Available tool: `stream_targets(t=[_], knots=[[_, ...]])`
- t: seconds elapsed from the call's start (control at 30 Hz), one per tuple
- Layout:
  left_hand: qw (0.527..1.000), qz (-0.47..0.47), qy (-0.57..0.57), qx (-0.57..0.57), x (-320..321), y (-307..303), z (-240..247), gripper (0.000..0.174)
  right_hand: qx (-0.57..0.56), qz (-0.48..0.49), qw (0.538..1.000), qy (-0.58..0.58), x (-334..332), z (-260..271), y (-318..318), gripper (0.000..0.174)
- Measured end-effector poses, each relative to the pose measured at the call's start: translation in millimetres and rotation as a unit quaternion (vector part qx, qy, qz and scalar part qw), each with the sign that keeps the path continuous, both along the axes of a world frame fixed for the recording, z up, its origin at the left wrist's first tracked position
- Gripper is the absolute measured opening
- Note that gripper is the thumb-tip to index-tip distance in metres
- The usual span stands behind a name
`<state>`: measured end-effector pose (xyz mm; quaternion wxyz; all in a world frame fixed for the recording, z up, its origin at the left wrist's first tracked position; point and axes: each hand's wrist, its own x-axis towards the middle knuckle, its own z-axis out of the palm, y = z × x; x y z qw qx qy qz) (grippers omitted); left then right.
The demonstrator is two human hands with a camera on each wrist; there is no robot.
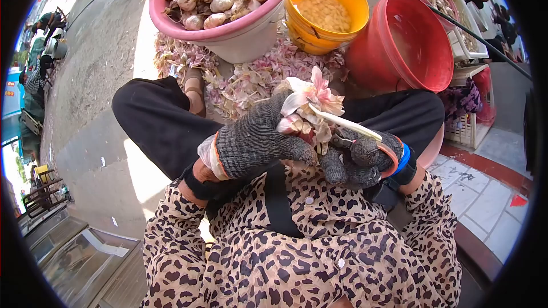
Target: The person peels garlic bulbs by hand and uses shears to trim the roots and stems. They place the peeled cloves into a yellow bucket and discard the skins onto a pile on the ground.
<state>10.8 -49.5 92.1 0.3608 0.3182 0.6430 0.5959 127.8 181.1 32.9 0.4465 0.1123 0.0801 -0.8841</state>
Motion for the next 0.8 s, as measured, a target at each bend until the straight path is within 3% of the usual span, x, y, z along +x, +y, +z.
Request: stream_targets(t=[0.07,0.17,0.2,0.3,0.37,0.4,0.43,0.5,0.53,0.63,0.67,0.77,0.8], knots=[[1.000,0.006,0.022,-0.001,1.3,-1.3,-10.2,0.058,0.094,0.025,0.993,-0.064,2.2,-7.3,12.8,0.046],[0.999,0.045,-0.020,0.000,0.6,1.3,-21.6,0.060,0.093,0.068,0.993,0.022,-20.4,9.9,10.2,0.045],[0.997,0.071,-0.013,-0.011,-0.7,1.6,-28.5,0.061,0.267,0.088,0.930,0.236,-26.9,16.0,8.2,0.038],[0.990,0.138,-0.011,0.002,3.2,0.6,-37.6,0.065,0.399,0.060,0.757,0.515,-48.5,17.5,-5.5,0.031],[0.991,0.130,-0.030,-0.016,-0.9,-2.0,-37.3,0.067,0.502,-0.016,0.568,0.652,-48.8,13.6,-11.0,0.026],[0.990,0.109,-0.064,0.057,0.6,-1.2,-31.7,0.061,0.548,0.033,0.558,0.621,-48.4,11.6,-11.6,0.024],[0.973,0.126,-0.174,0.079,1.9,-1.5,-31.2,0.059,0.592,0.080,0.546,0.587,-46.0,8.5,-12.6,0.023],[0.901,0.154,-0.386,0.123,3.2,-2.2,-32.3,0.055,0.587,0.043,0.630,0.507,-43.9,-0.9,-19.6,0.019],[0.912,0.204,-0.337,0.115,7.4,-2.4,-37.1,0.045,0.600,0.037,0.591,0.538,-44.5,-0.5,-19.5,0.019],[0.869,0.199,-0.413,0.185,5.3,-8.5,-32.5,0.037,0.646,0.035,0.520,0.558,-47.5,17.7,-13.0,0.024],[0.917,0.210,-0.279,0.191,3.1,-11.7,-45.2,0.031,0.661,0.032,0.498,0.560,-49.3,22.1,-10.3,0.026],[0.861,0.320,-0.329,0.218,-0.3,-26.2,-60.8,0.030,0.667,-0.049,0.559,0.490,-50.9,13.8,9.5,0.032],[0.836,0.348,-0.360,0.223,-5.8,-30.3,-70.6,0.032,0.675,-0.071,0.557,0.479,-51.0,7.1,16.5,0.034]])
